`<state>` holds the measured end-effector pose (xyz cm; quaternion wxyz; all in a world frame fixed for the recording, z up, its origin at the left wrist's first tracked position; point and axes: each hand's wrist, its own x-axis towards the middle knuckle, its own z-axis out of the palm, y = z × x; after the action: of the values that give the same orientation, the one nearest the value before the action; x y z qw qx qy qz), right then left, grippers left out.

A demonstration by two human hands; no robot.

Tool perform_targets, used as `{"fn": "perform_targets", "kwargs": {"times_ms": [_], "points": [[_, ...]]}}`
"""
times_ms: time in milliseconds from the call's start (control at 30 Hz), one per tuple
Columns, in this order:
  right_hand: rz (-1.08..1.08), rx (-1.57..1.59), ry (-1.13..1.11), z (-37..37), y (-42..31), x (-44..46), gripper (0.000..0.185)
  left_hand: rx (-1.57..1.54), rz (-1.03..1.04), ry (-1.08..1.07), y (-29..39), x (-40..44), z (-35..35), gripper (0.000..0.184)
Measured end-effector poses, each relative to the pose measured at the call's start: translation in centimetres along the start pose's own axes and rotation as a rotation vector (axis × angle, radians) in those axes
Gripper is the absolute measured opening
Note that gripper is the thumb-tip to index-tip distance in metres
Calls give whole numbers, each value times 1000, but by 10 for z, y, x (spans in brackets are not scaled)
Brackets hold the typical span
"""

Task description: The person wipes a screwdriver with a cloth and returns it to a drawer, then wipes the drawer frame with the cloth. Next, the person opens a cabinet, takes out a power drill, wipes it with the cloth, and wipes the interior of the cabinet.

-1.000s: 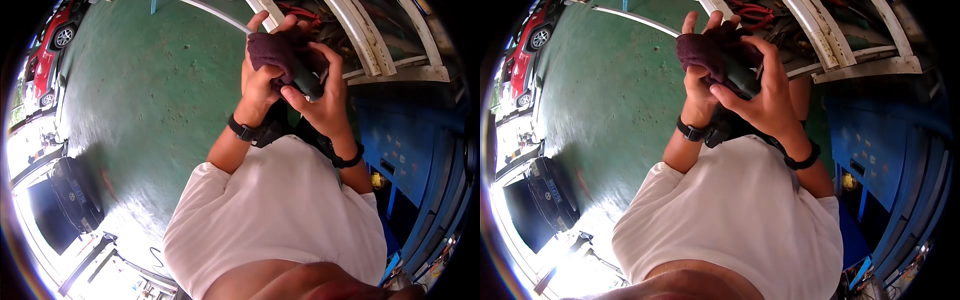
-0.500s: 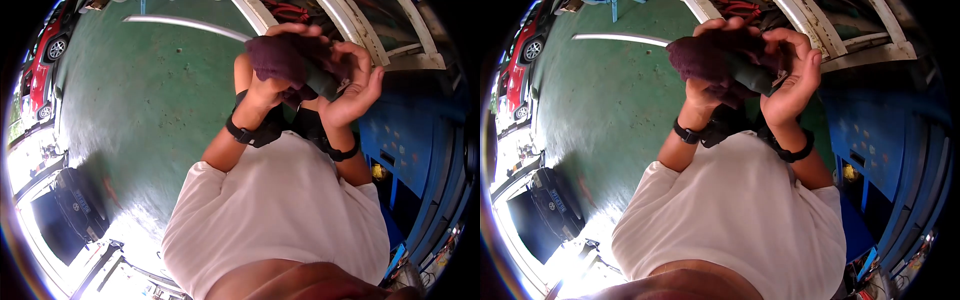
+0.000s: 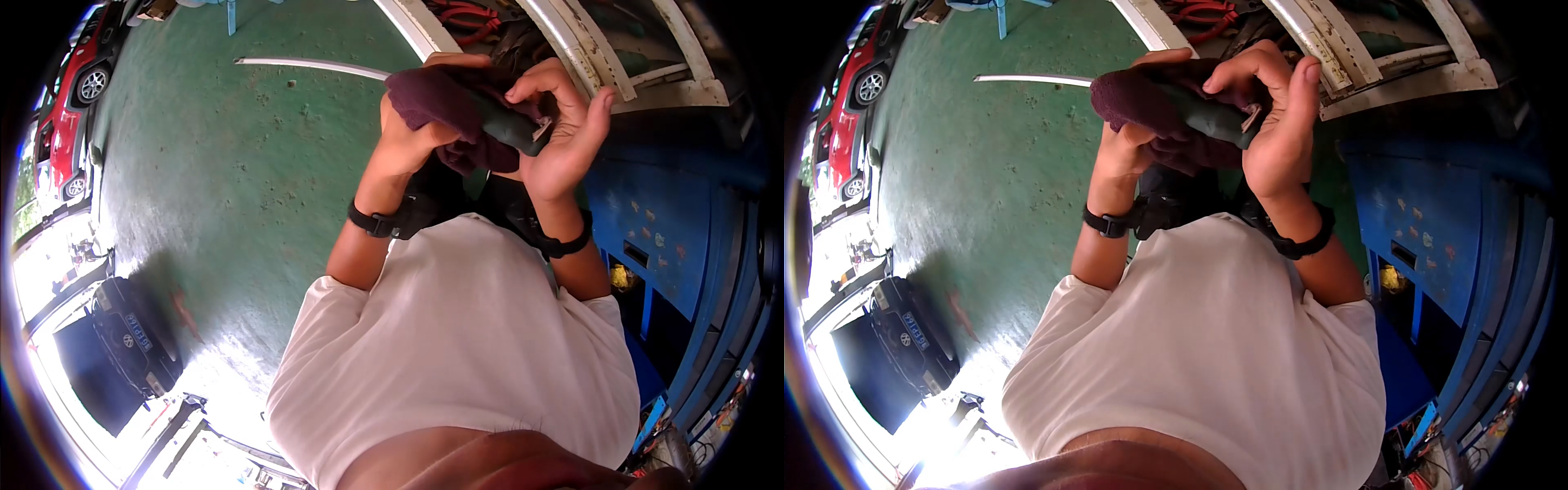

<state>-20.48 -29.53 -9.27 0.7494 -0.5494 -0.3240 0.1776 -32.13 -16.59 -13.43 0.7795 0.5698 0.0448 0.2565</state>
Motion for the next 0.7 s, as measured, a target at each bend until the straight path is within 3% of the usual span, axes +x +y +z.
{"fn": "perform_targets", "kwargs": {"times_ms": [33, 100, 167, 200, 267, 333, 400, 433, 533, 600, 700], "points": [[-36, -47, -40, -2, 3, -1, 82, 1, 1, 2, 0, -2, 2, 59], [-70, -90, -81, 1, 4, -3, 81, -296, 0, 140, -3, -4, 9, 61], [-64, 54, -7, 8, 3, -4, 57, -387, 3, 258, -5, -5, 14, 60], [-65, 57, -9, 9, -1, -5, 57, -479, 7, 370, -6, -4, 16, 58], [23, -12, 1, 10, -11, -7, 21, -528, 60, 429, -9, -1, 14, 54], [-83, -141, -38, -6, 0, -10, 16, -581, 112, 492, -8, -1, 12, 49], [-222, -427, -189, -28, 5, -9, 30, -601, 130, 462, -1, -2, 10, 46], [-219, -426, -191, -30, 5, -10, 30, -601, 130, 466, -3, -2, 9, 46], [-147, -451, -245, -33, 3, -13, 31, -472, 158, 367, -7, -1, 7, 41], [147, -64, -144, -34, -1, -13, 30, -565, 210, 296, -7, 0, 9, 39], [174, -103, -193, -42, 2, -16, 30, -821, 183, 342, 1, 2, 9, 43]]}}
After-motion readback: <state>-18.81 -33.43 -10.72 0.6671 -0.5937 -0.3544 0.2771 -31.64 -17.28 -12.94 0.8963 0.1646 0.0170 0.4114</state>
